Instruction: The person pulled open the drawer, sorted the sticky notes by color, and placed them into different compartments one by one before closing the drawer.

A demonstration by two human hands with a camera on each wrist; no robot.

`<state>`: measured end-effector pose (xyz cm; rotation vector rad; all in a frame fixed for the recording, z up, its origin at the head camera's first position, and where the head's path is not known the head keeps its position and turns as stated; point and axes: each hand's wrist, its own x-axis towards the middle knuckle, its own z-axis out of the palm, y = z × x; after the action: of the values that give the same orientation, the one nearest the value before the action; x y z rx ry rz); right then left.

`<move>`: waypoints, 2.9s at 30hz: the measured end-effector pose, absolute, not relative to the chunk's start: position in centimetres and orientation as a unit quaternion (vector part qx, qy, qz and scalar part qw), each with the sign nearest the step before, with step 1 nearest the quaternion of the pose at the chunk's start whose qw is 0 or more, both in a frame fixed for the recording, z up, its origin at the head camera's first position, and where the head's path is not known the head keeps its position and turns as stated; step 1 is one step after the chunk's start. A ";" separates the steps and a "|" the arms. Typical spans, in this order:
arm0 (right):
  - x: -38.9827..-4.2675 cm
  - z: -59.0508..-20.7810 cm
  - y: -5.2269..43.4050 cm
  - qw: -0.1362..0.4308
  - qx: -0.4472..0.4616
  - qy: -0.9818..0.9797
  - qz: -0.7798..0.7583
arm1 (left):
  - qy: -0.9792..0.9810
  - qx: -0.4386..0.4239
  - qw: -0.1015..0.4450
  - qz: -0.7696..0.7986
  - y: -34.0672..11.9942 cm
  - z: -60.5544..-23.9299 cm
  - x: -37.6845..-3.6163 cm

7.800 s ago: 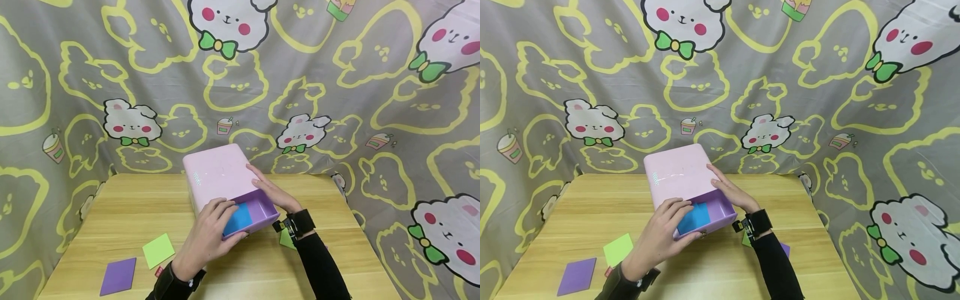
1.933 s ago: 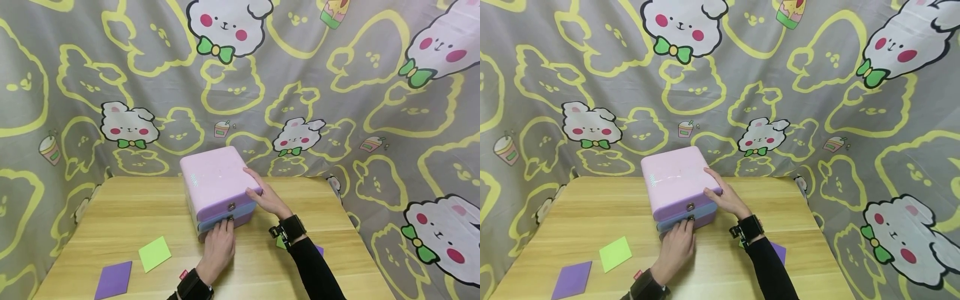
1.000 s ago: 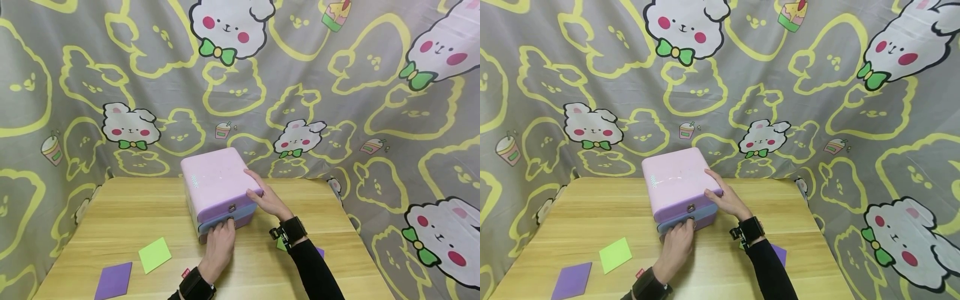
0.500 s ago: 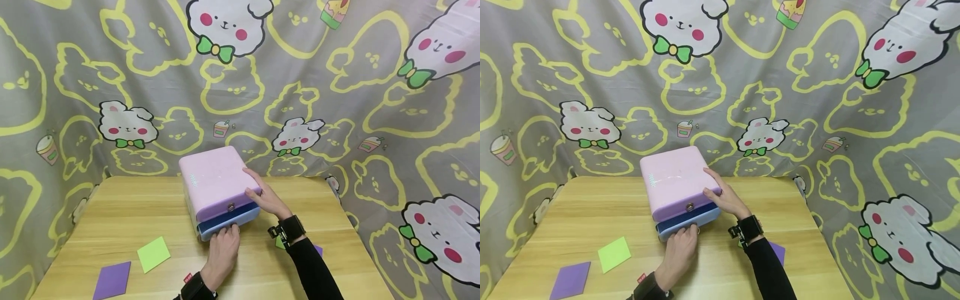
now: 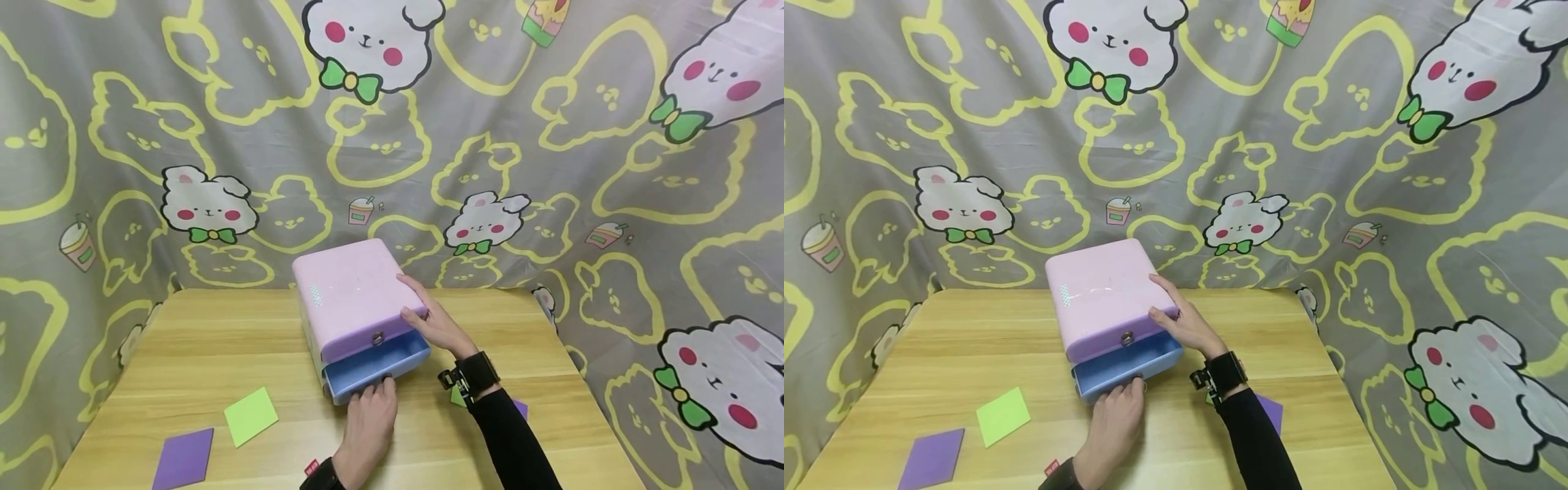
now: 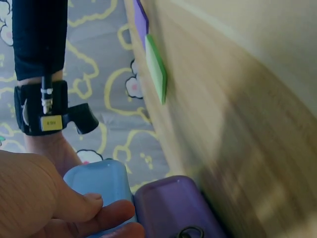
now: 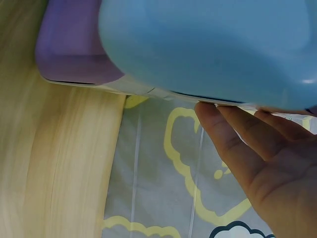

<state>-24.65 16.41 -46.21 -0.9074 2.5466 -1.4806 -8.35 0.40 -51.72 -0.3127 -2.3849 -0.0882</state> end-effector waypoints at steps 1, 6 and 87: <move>-24.7 -46.2 16.4 0.030 -0.293 0.826 -0.480 | -0.926 -0.120 0.357 -0.033 0.5 -51.7 -8.3; -24.7 -46.3 16.3 0.034 -0.288 0.825 -0.485 | -0.925 -0.123 0.358 -0.027 0.5 -52.0 -7.8; -24.5 -46.3 15.9 0.046 -0.272 0.813 -0.513 | -0.893 -0.291 0.282 -0.197 -0.6 -50.5 -3.8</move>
<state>-24.49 15.87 -46.33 -0.8294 2.4808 -1.5660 -3.78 -0.58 -50.46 -0.7798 -2.3906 -0.5269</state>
